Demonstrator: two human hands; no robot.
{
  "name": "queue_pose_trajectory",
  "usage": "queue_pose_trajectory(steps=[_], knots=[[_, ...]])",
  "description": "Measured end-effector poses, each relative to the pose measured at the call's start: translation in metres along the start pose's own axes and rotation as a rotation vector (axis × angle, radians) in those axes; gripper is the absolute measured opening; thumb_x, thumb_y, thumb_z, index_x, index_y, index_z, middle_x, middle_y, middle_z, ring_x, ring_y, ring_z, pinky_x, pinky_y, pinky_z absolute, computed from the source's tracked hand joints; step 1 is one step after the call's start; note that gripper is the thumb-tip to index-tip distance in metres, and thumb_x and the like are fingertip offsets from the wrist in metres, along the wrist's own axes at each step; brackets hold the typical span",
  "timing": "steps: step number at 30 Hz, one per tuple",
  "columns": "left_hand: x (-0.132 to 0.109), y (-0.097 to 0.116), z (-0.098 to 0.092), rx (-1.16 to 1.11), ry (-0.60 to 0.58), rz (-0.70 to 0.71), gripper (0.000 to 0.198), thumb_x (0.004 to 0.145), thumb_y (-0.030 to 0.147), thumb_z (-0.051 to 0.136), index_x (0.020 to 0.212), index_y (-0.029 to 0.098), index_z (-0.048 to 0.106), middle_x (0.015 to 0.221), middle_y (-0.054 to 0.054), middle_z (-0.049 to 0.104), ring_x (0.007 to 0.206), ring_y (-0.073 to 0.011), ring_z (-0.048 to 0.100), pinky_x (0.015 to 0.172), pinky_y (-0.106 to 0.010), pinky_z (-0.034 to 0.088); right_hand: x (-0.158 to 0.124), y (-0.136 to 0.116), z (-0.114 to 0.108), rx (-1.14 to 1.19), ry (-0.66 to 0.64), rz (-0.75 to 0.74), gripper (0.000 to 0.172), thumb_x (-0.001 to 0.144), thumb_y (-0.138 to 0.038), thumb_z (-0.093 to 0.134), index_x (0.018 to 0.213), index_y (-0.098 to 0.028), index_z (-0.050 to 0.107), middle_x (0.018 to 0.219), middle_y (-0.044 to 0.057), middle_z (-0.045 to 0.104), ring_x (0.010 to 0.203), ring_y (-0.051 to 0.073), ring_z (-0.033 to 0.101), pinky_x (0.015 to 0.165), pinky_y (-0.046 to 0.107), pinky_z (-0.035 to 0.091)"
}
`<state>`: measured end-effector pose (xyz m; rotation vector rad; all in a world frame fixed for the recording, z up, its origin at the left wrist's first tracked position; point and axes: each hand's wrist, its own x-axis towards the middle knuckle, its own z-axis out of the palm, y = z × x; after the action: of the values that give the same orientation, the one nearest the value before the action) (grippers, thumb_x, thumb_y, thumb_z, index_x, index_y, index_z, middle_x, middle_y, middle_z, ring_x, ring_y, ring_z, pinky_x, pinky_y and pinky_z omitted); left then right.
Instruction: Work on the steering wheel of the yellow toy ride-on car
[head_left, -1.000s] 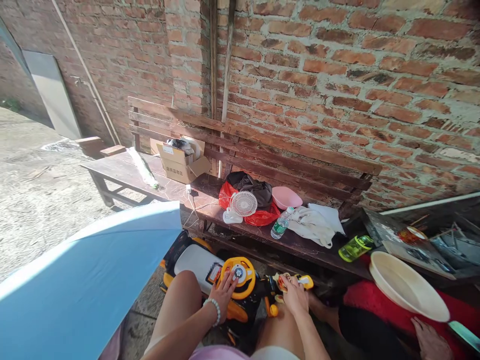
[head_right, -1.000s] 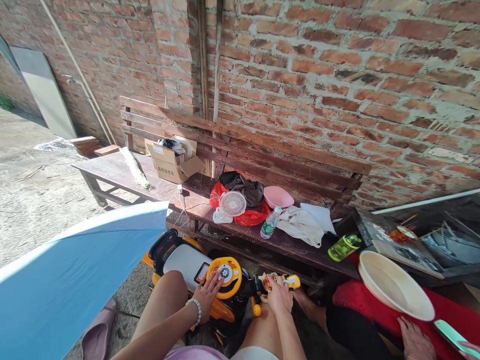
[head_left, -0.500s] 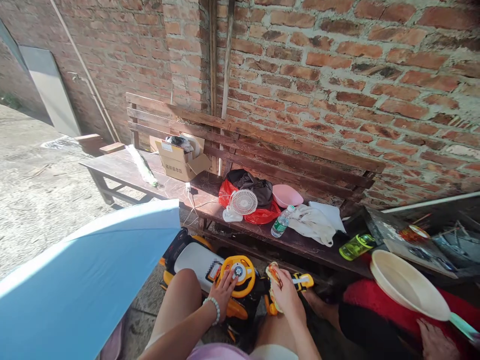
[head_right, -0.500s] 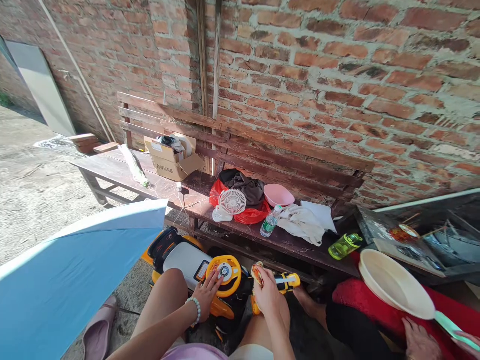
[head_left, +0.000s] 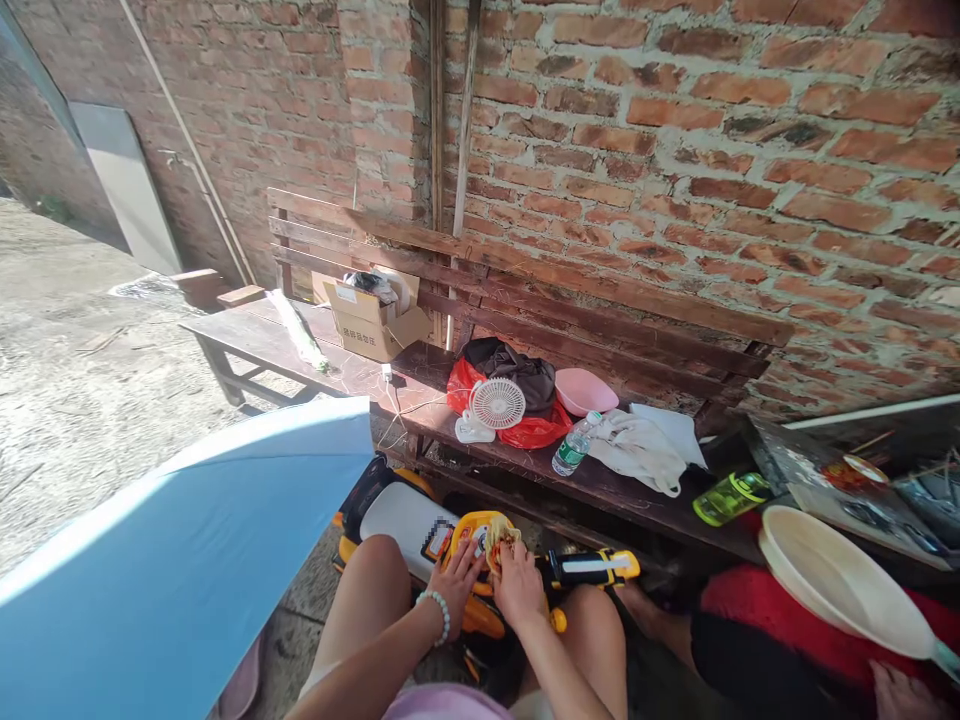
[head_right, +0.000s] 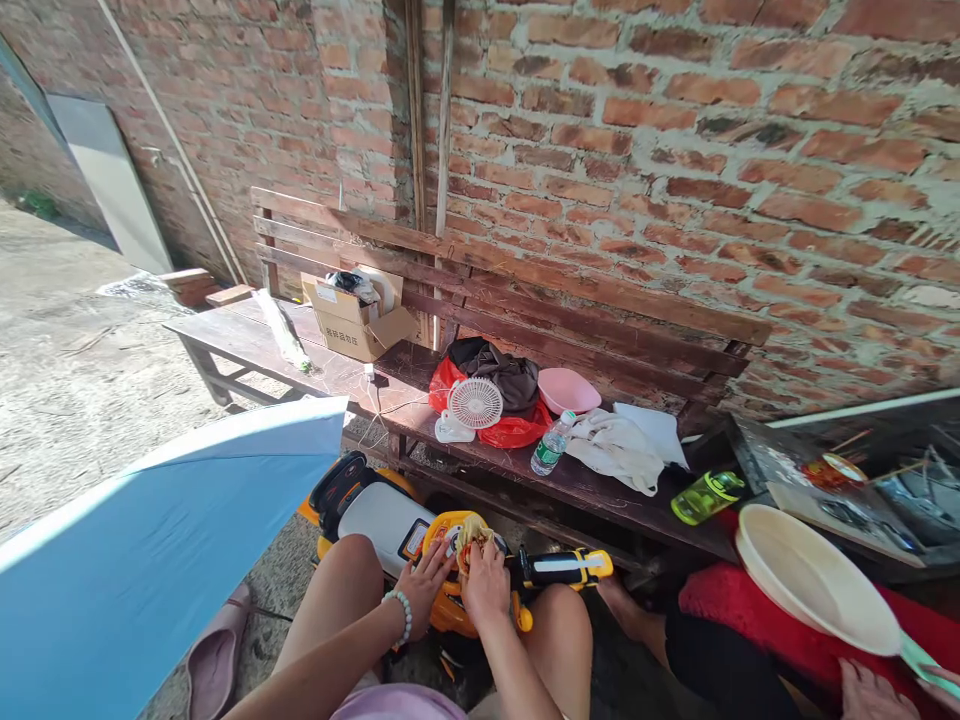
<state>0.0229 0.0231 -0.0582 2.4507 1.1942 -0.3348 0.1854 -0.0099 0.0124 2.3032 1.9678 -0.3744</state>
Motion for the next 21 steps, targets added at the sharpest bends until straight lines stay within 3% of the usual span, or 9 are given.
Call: queue_pose_trajectory(steps=[3, 6, 9, 13, 16, 19, 21], knots=[[0.000, 0.000, 0.005, 0.040, -0.008, 0.009, 0.126, 0.073, 0.033, 0.076, 0.179, 0.018, 0.011, 0.183, -0.015, -0.007, 0.171, -0.0434, 0.005, 0.126, -0.069, 0.036, -0.024, 0.004, 0.010, 0.004, -0.053, -0.048, 0.052, 0.098, -0.013, 0.053, 0.146, -0.027, 0.068, 0.154, 0.015, 0.062, 0.134, 0.034, 0.063, 0.103, 0.042, 0.057], [0.000, 0.004, 0.002, 0.042, -0.020, -0.005, 0.123, 0.073, 0.031, 0.073, 0.179, 0.017, 0.012, 0.183, -0.014, -0.008, 0.172, -0.0421, 0.004, 0.126, -0.069, 0.037, -0.031, 0.009, 0.012, 0.033, -0.074, -0.068, 0.054, 0.095, -0.008, 0.050, 0.139, -0.029, 0.073, 0.153, 0.013, 0.063, 0.129, 0.032, 0.067, 0.102, 0.039, 0.056], [0.000, 0.008, -0.007, 0.008, -0.036, -0.043, 0.107, 0.084, 0.029, 0.064, 0.179, 0.019, 0.017, 0.184, -0.013, -0.003, 0.172, -0.0399, 0.006, 0.126, -0.069, 0.037, -0.012, 0.015, -0.009, 0.097, -0.069, -0.044, 0.047, 0.094, -0.013, 0.056, 0.133, -0.030, 0.077, 0.140, 0.011, 0.069, 0.123, 0.028, 0.069, 0.101, 0.035, 0.055], [-0.006, 0.009, -0.011, -0.040, -0.028, 0.000, 0.115, 0.081, 0.032, 0.072, 0.179, 0.016, 0.012, 0.184, -0.016, -0.002, 0.172, -0.0411, 0.006, 0.132, -0.066, 0.028, 0.025, 0.008, -0.052, 0.111, 0.097, -0.034, 0.054, 0.095, -0.018, 0.059, 0.146, -0.032, 0.070, 0.149, 0.011, 0.064, 0.131, 0.029, 0.062, 0.107, 0.037, 0.051], [-0.018, 0.008, -0.002, -0.092, 0.004, 0.002, 0.098, 0.094, 0.034, 0.061, 0.178, 0.016, 0.016, 0.185, -0.014, 0.006, 0.172, -0.0379, 0.008, 0.137, -0.062, 0.021, 0.039, -0.014, -0.060, 0.108, 0.085, -0.265, 0.057, 0.095, -0.021, 0.061, 0.149, -0.038, 0.067, 0.162, 0.006, 0.056, 0.142, 0.031, 0.053, 0.114, 0.041, 0.047], [-0.032, 0.005, 0.007, -0.147, -0.031, 0.007, 0.079, 0.101, 0.034, 0.051, 0.176, 0.017, 0.032, 0.181, -0.016, 0.030, 0.169, -0.0381, 0.025, 0.136, -0.062, 0.025, 0.044, -0.034, -0.043, 0.072, -0.073, -0.561, 0.054, 0.098, -0.024, 0.061, 0.148, -0.042, 0.068, 0.164, 0.003, 0.054, 0.152, 0.032, 0.043, 0.120, 0.046, 0.040], [-0.036, 0.005, 0.008, -0.152, -0.052, 0.026, 0.081, 0.098, 0.034, 0.058, 0.174, 0.017, 0.035, 0.178, -0.017, 0.038, 0.166, -0.0400, 0.032, 0.135, -0.064, 0.027, 0.048, -0.040, -0.030, 0.059, -0.135, -0.636, 0.049, 0.102, -0.025, 0.057, 0.147, -0.040, 0.069, 0.161, 0.004, 0.057, 0.149, 0.031, 0.046, 0.120, 0.046, 0.040]])
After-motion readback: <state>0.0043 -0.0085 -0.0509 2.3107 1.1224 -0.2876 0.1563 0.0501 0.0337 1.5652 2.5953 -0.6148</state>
